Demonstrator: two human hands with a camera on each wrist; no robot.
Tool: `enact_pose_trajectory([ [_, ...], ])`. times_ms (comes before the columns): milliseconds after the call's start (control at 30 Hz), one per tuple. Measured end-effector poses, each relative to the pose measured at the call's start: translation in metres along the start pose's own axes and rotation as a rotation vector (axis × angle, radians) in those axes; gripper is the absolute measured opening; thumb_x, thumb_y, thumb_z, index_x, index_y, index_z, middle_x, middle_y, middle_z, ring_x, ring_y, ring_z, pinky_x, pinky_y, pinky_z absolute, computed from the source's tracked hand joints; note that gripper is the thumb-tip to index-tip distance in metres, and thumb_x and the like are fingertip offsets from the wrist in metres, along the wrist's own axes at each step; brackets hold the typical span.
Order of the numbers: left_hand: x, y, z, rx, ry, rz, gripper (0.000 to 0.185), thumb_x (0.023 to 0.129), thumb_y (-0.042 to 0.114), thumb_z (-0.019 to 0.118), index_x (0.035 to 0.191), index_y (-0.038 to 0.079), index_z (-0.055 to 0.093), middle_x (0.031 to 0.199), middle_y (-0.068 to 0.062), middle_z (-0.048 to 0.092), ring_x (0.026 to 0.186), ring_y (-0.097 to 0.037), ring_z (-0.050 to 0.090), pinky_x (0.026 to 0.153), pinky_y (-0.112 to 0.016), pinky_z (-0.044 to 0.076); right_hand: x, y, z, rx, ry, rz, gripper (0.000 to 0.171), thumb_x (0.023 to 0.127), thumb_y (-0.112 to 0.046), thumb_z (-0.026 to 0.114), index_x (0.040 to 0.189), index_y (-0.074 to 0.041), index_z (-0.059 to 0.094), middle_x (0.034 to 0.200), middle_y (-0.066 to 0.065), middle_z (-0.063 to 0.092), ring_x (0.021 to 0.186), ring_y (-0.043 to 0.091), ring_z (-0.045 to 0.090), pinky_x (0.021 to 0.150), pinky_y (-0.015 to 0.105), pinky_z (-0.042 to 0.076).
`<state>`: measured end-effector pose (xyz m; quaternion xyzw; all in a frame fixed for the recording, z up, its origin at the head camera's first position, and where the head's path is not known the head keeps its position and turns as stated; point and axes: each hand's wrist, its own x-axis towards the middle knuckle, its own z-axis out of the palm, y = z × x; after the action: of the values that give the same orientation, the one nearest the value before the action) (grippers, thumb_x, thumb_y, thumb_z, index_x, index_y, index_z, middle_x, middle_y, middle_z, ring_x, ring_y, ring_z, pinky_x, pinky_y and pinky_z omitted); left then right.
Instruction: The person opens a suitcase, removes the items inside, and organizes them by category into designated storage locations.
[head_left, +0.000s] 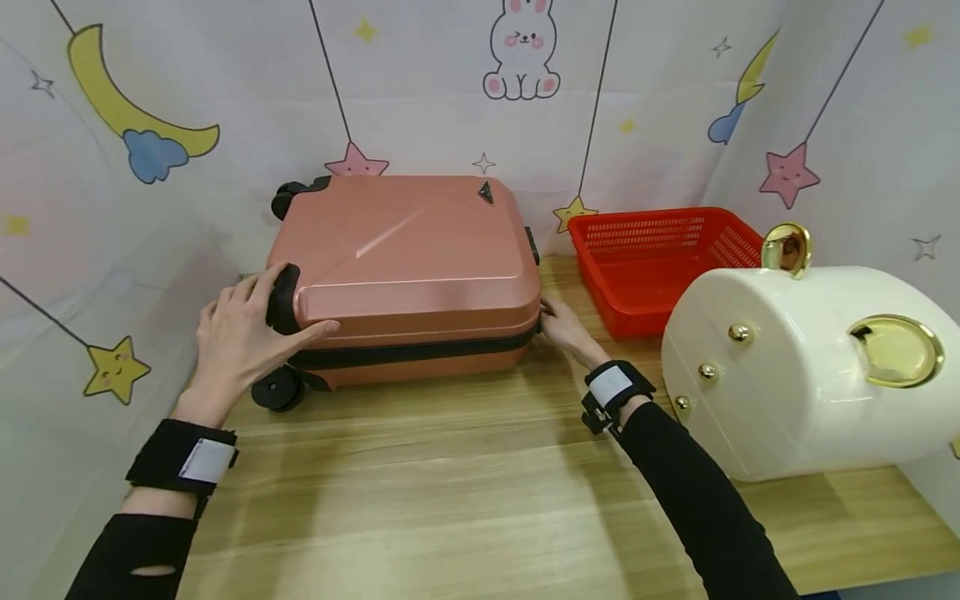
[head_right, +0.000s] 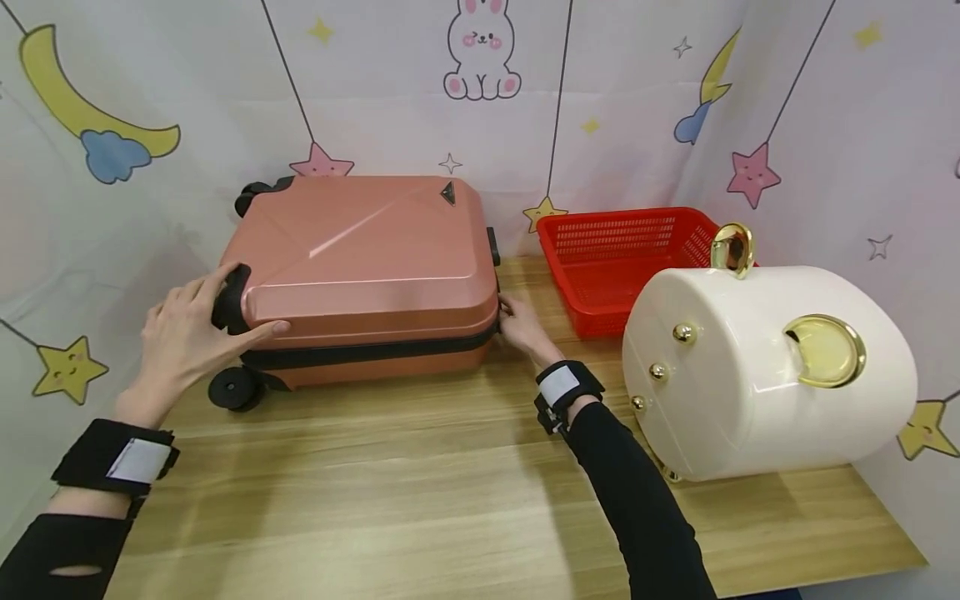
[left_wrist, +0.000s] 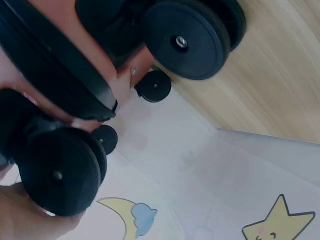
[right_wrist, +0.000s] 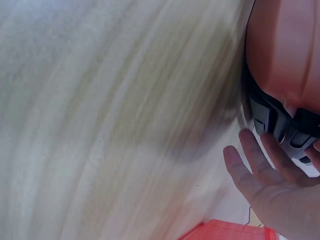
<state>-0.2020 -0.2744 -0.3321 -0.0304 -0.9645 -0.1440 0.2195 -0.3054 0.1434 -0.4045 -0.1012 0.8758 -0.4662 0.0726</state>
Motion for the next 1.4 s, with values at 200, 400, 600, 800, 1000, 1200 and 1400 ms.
enact_pose_trajectory([
  [200, -0.001, -0.003, -0.006, 0.03, -0.03, 0.004, 0.111, 0.073, 0.071, 0.074, 0.158, 0.013, 0.032, 0.13, -0.037, 0.055, 0.102, -0.055, 0.056, 0.087, -0.069, 0.047, -0.01, -0.007, -0.011, 0.039, 0.136, -0.009, 0.049, 0.106, -0.018, 0.042, 0.153, -0.005, 0.039, 0.151, 0.025, 0.048, 0.139, 0.041, 0.047, 0.115, 0.054, 0.039],
  [400, -0.005, -0.001, -0.018, -0.146, -0.022, -0.054, 0.096, 0.076, 0.063, 0.077, 0.153, 0.018, 0.042, 0.13, -0.028, 0.062, 0.095, -0.047, 0.061, 0.069, -0.052, 0.045, -0.018, -0.019, -0.029, 0.144, 0.205, -0.027, 0.047, 0.107, -0.021, 0.042, 0.152, -0.007, 0.041, 0.152, 0.022, 0.047, 0.136, 0.04, 0.05, 0.11, 0.055, 0.043],
  [600, -0.016, 0.009, -0.027, -0.304, -0.009, -0.063, 0.083, 0.079, 0.05, 0.08, 0.15, 0.02, 0.048, 0.132, -0.027, 0.064, 0.112, -0.047, 0.061, 0.09, -0.063, 0.045, -0.024, -0.035, -0.039, 0.222, 0.207, -0.066, 0.049, 0.108, -0.025, 0.042, 0.153, -0.007, 0.039, 0.154, 0.02, 0.045, 0.139, 0.039, 0.045, 0.111, 0.058, 0.04],
  [800, -0.033, 0.025, -0.029, -0.445, -0.031, -0.062, 0.076, 0.082, 0.037, 0.082, 0.149, 0.023, 0.049, 0.12, -0.026, 0.07, 0.116, -0.047, 0.065, 0.087, -0.048, 0.049, -0.029, -0.054, -0.04, 0.139, 0.302, -0.216, 0.049, 0.106, -0.028, 0.047, 0.149, -0.006, 0.045, 0.151, 0.018, 0.049, 0.139, 0.035, 0.047, 0.115, 0.053, 0.038],
  [1000, -0.053, 0.05, -0.027, -0.624, -0.046, 0.01, 0.057, 0.095, 0.02, 0.069, 0.149, 0.025, 0.05, 0.095, -0.014, 0.079, 0.092, -0.013, 0.074, 0.076, -0.025, 0.049, -0.039, -0.082, -0.03, -0.031, 0.472, -0.531, 0.044, 0.1, -0.02, 0.054, 0.138, 0.002, 0.055, 0.145, 0.022, 0.053, 0.136, 0.037, 0.047, 0.118, 0.056, 0.033],
  [1200, -0.064, 0.061, -0.022, -0.952, -0.172, 0.18, 0.043, 0.107, 0.009, 0.039, 0.149, 0.01, 0.048, 0.11, 0.021, 0.069, 0.085, 0.01, 0.066, 0.072, -0.012, 0.053, -0.064, -0.118, 0.008, -0.191, 0.375, -0.954, 0.032, 0.09, -0.013, 0.065, 0.118, 0.003, 0.069, 0.127, 0.022, 0.066, 0.126, 0.036, 0.057, 0.123, 0.055, 0.026],
  [1400, -0.041, 0.023, -0.009, -0.94, -0.279, 0.169, 0.04, 0.111, 0.015, 0.032, 0.133, -0.005, 0.058, 0.127, 0.0, 0.071, 0.112, 0.0, 0.065, 0.096, -0.012, 0.048, -0.088, -0.153, 0.051, -0.503, 0.069, -1.128, 0.041, 0.091, -0.035, 0.071, 0.123, -0.01, 0.07, 0.127, 0.005, 0.069, 0.131, 0.024, 0.055, 0.124, 0.047, 0.03],
])
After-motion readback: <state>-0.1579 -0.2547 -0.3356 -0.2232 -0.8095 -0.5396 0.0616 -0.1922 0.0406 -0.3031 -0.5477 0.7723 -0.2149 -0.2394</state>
